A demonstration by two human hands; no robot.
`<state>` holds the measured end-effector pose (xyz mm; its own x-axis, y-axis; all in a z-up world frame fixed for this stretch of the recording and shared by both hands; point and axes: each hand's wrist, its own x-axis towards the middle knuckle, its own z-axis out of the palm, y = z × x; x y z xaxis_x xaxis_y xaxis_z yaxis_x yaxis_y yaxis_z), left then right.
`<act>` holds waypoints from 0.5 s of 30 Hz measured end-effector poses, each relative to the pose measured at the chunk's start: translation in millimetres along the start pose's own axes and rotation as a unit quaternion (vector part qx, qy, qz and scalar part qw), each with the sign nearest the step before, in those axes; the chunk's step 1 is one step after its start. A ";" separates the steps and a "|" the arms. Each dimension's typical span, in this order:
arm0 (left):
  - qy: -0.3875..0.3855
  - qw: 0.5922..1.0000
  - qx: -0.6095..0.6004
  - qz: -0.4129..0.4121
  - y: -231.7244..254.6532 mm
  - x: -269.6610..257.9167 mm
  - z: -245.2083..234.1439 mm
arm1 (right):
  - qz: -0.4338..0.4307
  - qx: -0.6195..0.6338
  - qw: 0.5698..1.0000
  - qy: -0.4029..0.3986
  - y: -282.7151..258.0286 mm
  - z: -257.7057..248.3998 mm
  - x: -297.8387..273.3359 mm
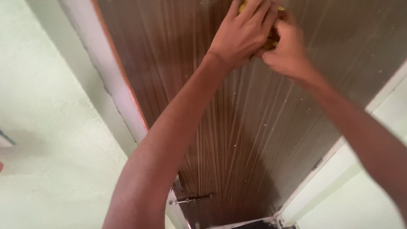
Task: The person closes a door and wipes down the door surface and handle with a cloth.
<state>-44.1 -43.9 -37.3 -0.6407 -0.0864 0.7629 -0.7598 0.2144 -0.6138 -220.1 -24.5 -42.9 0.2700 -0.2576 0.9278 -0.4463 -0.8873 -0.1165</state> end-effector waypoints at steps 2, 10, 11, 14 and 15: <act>0.007 1.000 0.010 -0.006 13.9 -2.1 4.2 | 0.136 0.121 0.961 -0.208 -1.9 -32.6 2.3; 0.107 0.990 0.085 -0.038 22.3 -7.8 9.9 | -0.013 -0.068 0.998 -0.009 11.2 -14.5 -4.9; 0.093 0.993 0.062 -0.035 20.7 -8.3 8.1 | -0.041 -0.117 0.992 0.027 7.9 -10.0 -10.9; 0.076 0.996 0.041 -0.032 18.9 -15.1 1.7 | -0.036 -0.107 0.984 0.140 -6.5 1.2 -30.4; 0.078 0.996 0.035 -0.036 16.5 -13.4 1.7 | -0.042 -0.132 0.976 0.167 -10.0 -3.2 -38.9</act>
<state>-48.2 -40.8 -58.0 -0.5639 0.0538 0.8241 -0.8123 0.1440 -0.5652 -228.9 -4.5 -76.7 0.0410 -0.0100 0.9991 -0.6507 -0.7591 0.0191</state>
